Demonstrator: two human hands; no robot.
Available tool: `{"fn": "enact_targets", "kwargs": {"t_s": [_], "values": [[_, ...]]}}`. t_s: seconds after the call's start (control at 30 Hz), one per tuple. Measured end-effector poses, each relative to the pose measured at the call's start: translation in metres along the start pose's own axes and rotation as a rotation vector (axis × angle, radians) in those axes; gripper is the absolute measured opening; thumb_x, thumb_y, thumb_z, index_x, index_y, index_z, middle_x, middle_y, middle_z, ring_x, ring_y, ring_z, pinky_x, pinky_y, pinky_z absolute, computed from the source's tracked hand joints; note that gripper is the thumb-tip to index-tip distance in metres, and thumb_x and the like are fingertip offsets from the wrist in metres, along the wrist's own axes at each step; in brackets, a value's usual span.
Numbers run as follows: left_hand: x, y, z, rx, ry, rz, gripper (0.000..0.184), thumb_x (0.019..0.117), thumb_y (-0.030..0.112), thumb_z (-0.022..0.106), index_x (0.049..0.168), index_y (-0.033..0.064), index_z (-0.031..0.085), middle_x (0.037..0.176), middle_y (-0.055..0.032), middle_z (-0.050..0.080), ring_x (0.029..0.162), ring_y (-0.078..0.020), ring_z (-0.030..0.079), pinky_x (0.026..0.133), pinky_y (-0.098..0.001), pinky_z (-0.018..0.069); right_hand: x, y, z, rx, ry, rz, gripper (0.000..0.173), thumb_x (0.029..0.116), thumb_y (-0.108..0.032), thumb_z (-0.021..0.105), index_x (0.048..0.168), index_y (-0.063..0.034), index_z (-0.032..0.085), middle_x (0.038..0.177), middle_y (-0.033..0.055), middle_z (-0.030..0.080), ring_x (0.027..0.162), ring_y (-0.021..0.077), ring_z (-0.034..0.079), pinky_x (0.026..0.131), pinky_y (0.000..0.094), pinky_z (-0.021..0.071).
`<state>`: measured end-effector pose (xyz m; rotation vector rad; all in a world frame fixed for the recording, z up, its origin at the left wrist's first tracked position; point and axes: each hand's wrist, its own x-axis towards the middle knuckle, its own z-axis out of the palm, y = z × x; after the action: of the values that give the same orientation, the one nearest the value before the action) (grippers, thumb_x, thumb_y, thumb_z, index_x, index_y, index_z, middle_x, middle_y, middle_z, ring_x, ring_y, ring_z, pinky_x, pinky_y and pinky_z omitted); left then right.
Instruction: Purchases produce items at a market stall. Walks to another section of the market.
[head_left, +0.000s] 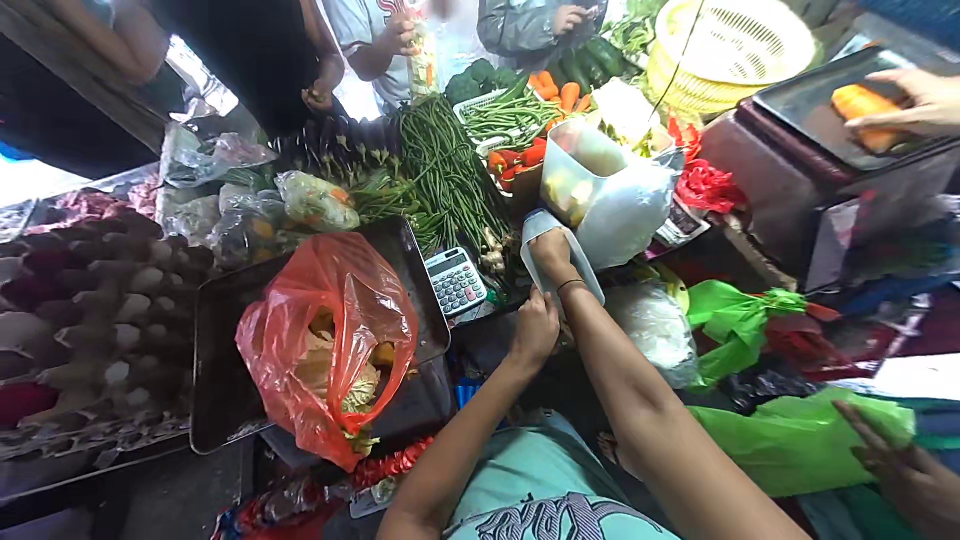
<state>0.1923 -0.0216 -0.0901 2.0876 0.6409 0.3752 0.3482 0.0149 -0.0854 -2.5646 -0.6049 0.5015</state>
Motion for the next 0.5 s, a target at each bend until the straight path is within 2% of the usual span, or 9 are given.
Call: {"fn": "enact_targets", "kwargs": {"t_s": [0.07, 0.17, 0.23, 0.3, 0.33, 0.37, 0.43, 0.47, 0.5], "values": [[0.013, 0.008, -0.007, 0.009, 0.003, -0.006, 0.036, 0.1075, 0.009, 0.043, 0.131, -0.0138, 0.057, 0.106, -0.0271, 0.071, 0.102, -0.0341, 0.072, 0.095, -0.0428, 0.0548, 0.003, 0.005, -0.004, 0.066, 0.082, -0.133, 0.037, 0.1081, -0.021, 0.045, 0.117, 0.0094, 0.064, 0.112, 0.0322, 0.067, 0.110, 0.0480, 0.066, 0.092, 0.0638, 0.0506], [0.040, 0.015, -0.025, 0.028, -0.036, -0.055, 0.038, 0.1073, 0.013, 0.046, 0.137, -0.0087, 0.053, 0.115, -0.0273, 0.068, 0.108, -0.0380, 0.069, 0.096, -0.0515, 0.0547, -0.040, 0.007, -0.029, 0.121, 0.278, -0.440, 0.027, 0.1078, -0.020, 0.049, 0.119, 0.0025, 0.060, 0.099, 0.0242, 0.068, 0.091, 0.0410, 0.070, 0.078, 0.0581, 0.0562], [0.056, 0.018, -0.033, 0.034, -0.007, -0.057, 0.044, 0.1112, 0.026, 0.040, 0.140, -0.0045, 0.051, 0.122, -0.0287, 0.065, 0.109, -0.0415, 0.067, 0.093, -0.0564, 0.0550, -0.077, 0.009, -0.052, 0.211, 0.503, -0.627, 0.027, 0.1050, -0.016, 0.053, 0.122, 0.0018, 0.064, 0.114, 0.0196, 0.070, 0.102, 0.0302, 0.072, 0.088, 0.0475, 0.0591], [0.067, 0.021, -0.038, -0.011, -0.046, -0.095, 0.057, 0.1116, 0.039, 0.033, 0.160, 0.0100, 0.031, 0.148, -0.0260, 0.049, 0.124, -0.0430, 0.059, 0.098, -0.0608, 0.0504, -0.109, 0.017, -0.073, 0.409, 0.622, -0.727, 0.021, 0.1012, -0.015, 0.059, 0.115, 0.0003, 0.065, 0.124, 0.0142, 0.070, 0.111, 0.0202, 0.071, 0.093, 0.0386, 0.0604], [0.070, 0.021, -0.039, -0.047, -0.055, -0.091, 0.059, 0.1109, 0.041, 0.035, 0.164, 0.0166, 0.024, 0.153, -0.0244, 0.043, 0.125, -0.0433, 0.057, 0.098, -0.0620, 0.0501, -0.119, 0.022, -0.080, 0.542, 0.642, -0.745, 0.017, 0.0976, -0.013, 0.064, 0.110, -0.0019, 0.064, 0.120, 0.0099, 0.072, 0.107, 0.0160, 0.072, 0.090, 0.0351, 0.0615], [0.073, 0.021, -0.036, -0.076, -0.039, -0.065, 0.060, 0.1106, 0.038, 0.037, 0.165, 0.0188, 0.021, 0.155, -0.0242, 0.041, 0.125, -0.0440, 0.057, 0.096, -0.0626, 0.0507, -0.127, 0.028, -0.081, 0.674, 0.632, -0.730, 0.016, 0.0936, -0.010, 0.067, 0.108, -0.0040, 0.063, 0.114, 0.0048, 0.073, 0.100, 0.0118, 0.071, 0.085, 0.0318, 0.0618], [0.079, 0.018, -0.027, -0.115, -0.002, -0.024, 0.058, 0.1109, 0.033, 0.039, 0.165, 0.0182, 0.022, 0.157, -0.0229, 0.039, 0.128, -0.0427, 0.056, 0.099, -0.0614, 0.0501, -0.133, 0.046, -0.061, 0.834, 0.605, -0.638, 0.031, 0.0881, 0.000, 0.065, 0.115, -0.0069, 0.052, 0.106, -0.0024, 0.070, 0.092, 0.0060, 0.069, 0.081, 0.0274, 0.0606], [0.080, 0.016, -0.023, -0.133, 0.006, -0.026, 0.057, 0.1113, 0.031, 0.039, 0.164, 0.0159, 0.024, 0.156, -0.0229, 0.040, 0.131, -0.0416, 0.054, 0.102, -0.0598, 0.0488, -0.132, 0.059, -0.042, 0.828, 0.589, -0.579, 0.035, 0.0882, 0.003, 0.060, 0.121, -0.0021, 0.047, 0.104, 0.0005, 0.066, 0.091, 0.0065, 0.067, 0.081, 0.0276, 0.0597], [0.080, 0.014, -0.019, -0.147, 0.019, -0.034, 0.055, 0.1112, 0.029, 0.039, 0.163, 0.0133, 0.027, 0.155, -0.0232, 0.042, 0.130, -0.0404, 0.055, 0.103, -0.0577, 0.0490, -0.130, 0.071, -0.017, 0.773, 0.544, -0.505, 0.038, 0.0894, 0.003, 0.054, 0.126, 0.0068, 0.045, 0.104, 0.0078, 0.062, 0.091, 0.0088, 0.064, 0.081, 0.0279, 0.0567]]}}
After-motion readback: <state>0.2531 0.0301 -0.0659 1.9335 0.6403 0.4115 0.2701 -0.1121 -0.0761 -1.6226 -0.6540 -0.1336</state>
